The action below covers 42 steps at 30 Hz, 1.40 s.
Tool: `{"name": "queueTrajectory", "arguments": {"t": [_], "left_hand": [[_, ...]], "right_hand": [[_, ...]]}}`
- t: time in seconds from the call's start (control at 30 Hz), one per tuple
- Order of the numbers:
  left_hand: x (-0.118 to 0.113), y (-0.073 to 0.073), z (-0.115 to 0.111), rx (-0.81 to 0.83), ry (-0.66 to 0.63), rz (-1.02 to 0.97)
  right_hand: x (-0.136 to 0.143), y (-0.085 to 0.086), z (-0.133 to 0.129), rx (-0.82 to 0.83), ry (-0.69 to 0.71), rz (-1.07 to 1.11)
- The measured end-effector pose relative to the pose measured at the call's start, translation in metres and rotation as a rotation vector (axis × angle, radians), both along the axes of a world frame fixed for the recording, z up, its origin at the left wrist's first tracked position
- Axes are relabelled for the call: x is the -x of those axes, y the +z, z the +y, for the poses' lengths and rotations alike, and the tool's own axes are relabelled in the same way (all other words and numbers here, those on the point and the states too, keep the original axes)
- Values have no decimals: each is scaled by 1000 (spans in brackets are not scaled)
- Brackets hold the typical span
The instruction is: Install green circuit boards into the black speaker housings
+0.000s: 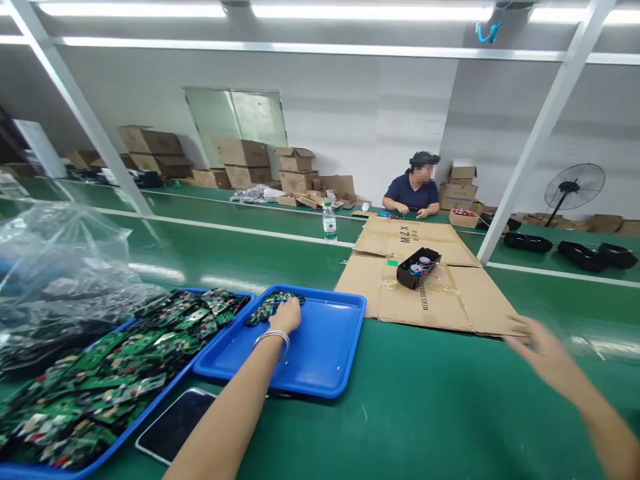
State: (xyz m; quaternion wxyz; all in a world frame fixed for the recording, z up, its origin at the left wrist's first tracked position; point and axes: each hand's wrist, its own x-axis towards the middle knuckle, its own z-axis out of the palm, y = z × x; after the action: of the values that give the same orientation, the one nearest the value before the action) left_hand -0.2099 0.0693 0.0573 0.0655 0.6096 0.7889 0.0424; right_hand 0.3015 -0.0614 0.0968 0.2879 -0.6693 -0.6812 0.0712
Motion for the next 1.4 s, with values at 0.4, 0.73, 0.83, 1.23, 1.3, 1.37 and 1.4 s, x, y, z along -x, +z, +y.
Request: {"name": "queueTrajectory", "arguments": {"t": [0.4,0.73,0.83,1.23,1.3,1.37,1.4], "left_hand": [[-16,1,-44,6,-83,-51],[-61,70,-83,-183,-297,-765],[-95,89,-90,-218,-323,-1021],[-137,105,-113,-260,-289,-1541],[-138,107,-116,-297,-287,-1556],[-140,107,-118,-288,-307,-1548],[-142,107,-119,-274,-321,-1537]], "right_hand": [[163,-30,190,275,226,-212],[155,-3,154,301,362,-253],[136,6,143,195,379,-252],[116,-5,74,55,489,-497],[117,-3,48,66,522,-505],[117,-3,20,97,553,-504],[116,-3,6,120,559,-502]]}}
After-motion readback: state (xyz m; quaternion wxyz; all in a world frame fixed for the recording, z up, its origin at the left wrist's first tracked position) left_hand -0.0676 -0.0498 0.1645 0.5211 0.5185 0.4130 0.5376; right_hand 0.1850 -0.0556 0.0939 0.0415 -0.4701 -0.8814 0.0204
